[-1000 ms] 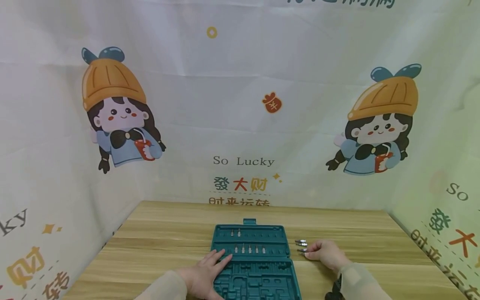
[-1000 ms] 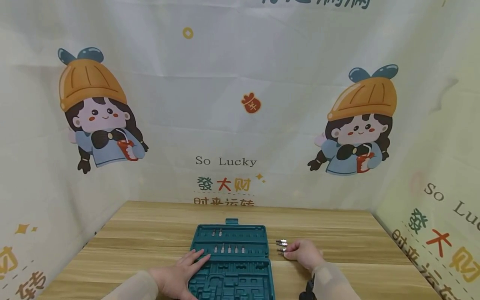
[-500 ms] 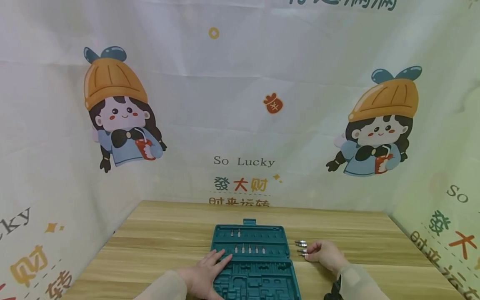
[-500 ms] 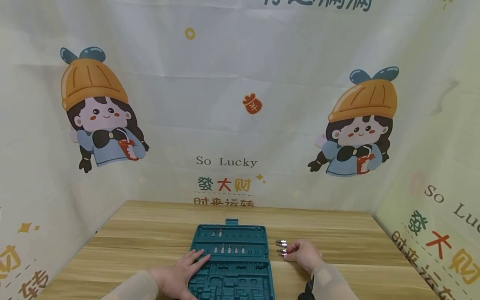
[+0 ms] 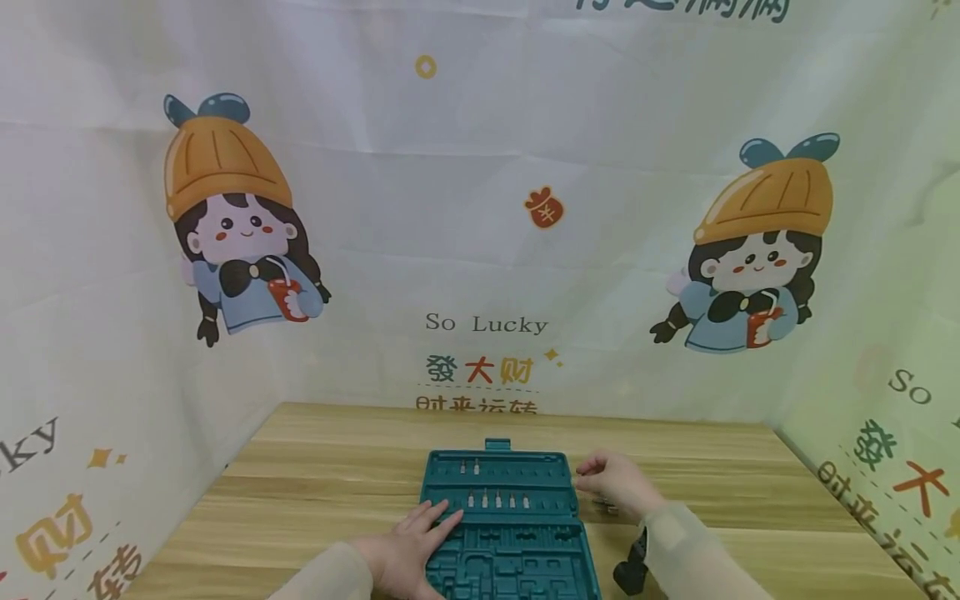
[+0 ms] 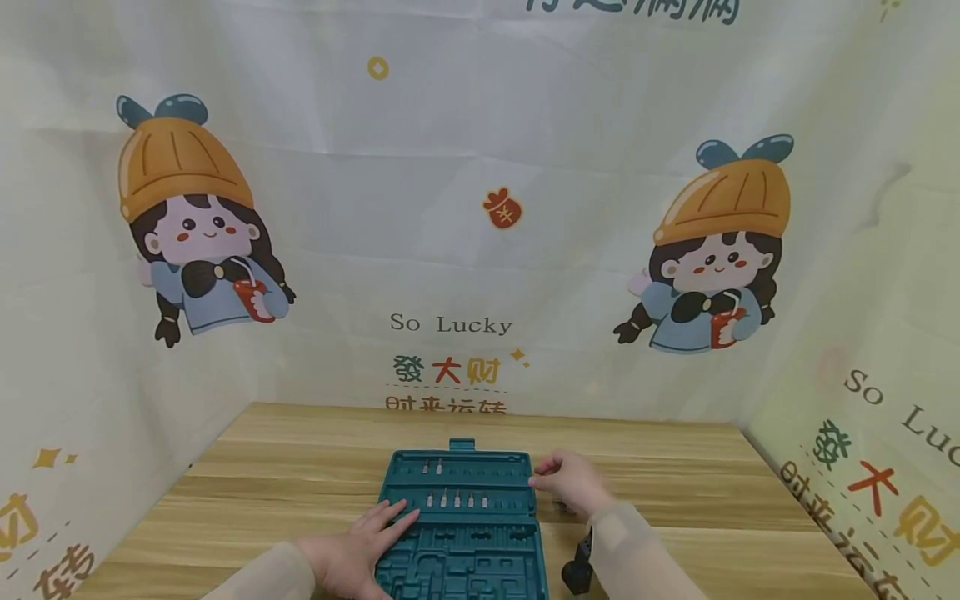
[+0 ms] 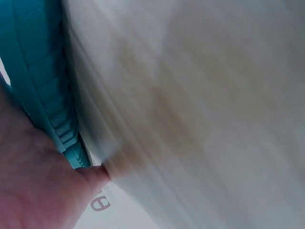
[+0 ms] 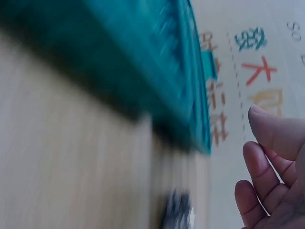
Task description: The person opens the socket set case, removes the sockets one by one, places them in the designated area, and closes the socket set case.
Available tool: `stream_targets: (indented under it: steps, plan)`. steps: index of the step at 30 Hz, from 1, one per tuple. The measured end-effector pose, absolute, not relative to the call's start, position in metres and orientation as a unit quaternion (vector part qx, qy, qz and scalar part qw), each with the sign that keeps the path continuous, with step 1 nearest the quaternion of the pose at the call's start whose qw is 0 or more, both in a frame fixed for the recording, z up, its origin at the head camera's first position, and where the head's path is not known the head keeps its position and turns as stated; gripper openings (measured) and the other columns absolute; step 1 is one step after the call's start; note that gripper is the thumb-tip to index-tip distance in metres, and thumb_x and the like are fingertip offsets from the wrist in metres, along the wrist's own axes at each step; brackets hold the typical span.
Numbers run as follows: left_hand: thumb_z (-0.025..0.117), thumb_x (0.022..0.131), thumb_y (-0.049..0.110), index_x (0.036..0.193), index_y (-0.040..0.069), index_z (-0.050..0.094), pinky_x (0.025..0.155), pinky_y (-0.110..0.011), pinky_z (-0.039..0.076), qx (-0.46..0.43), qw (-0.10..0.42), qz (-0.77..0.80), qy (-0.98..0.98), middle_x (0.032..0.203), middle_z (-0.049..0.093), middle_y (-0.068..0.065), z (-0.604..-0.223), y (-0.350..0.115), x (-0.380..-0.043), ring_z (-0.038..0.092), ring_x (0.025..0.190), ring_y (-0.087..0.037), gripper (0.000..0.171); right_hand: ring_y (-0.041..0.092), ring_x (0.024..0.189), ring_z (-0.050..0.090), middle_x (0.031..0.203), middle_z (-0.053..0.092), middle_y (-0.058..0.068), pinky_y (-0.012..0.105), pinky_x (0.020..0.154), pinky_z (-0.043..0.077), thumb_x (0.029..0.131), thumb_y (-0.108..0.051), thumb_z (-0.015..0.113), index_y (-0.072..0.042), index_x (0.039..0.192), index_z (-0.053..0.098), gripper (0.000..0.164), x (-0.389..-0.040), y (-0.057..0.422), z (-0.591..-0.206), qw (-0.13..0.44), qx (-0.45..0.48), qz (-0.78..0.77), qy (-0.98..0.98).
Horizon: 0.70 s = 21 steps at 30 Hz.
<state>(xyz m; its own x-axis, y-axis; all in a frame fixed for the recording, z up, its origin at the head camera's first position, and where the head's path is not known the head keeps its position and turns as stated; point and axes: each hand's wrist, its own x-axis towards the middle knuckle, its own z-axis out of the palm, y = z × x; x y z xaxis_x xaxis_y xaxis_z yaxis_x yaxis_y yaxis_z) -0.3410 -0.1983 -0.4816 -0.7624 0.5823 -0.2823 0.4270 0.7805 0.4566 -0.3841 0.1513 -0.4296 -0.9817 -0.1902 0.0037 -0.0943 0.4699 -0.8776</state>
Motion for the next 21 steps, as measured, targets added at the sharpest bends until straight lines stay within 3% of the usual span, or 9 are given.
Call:
stream_targets:
  steps: [7, 14, 21]
  plan:
    - [0.064, 0.069, 0.077, 0.151, 0.048, 0.005, 0.103, -0.066, 0.024, 0.280, 0.211, 0.190, 0.917, 0.161, 0.002, 0.007, -0.513, -0.206, -0.364, 0.003, 0.146, -0.033, 0.105, 0.022, 0.087, 0.057, 0.094, 0.062, 0.008, 0.046, 0.082, 0.047, 0.086, -0.009, 0.072, 0.001, 0.097, 0.065, 0.016, -0.398, 0.105, -0.424, 0.036, -0.094, -0.520, 0.848]
    - [0.062, 0.069, 0.079, 0.152, 0.047, 0.008, 0.104, -0.064, 0.026, 0.259, 0.212, 0.169, 0.927, 0.160, 0.006, 0.008, -0.498, -0.201, -0.353, 0.007, 0.146, -0.031, 0.104, 0.023, 0.093, 0.057, 0.098, 0.064, 0.008, 0.048, 0.086, 0.045, 0.085, -0.011, 0.074, 0.000, 0.096, 0.068, 0.017, -0.412, 0.065, -0.431, 0.045, -0.094, -0.539, 0.836]
    - [0.061, 0.070, 0.078, 0.152, 0.047, 0.008, 0.103, -0.064, 0.027, 0.274, 0.213, 0.159, 0.924, 0.160, 0.008, 0.007, -0.520, -0.206, -0.369, 0.008, 0.146, -0.033, 0.102, 0.035, 0.106, 0.056, 0.111, 0.062, 0.016, 0.054, 0.090, 0.043, 0.088, -0.012, 0.071, 0.003, 0.103, 0.068, 0.022, -0.418, 0.041, -0.441, 0.062, -0.106, -0.559, 0.820]
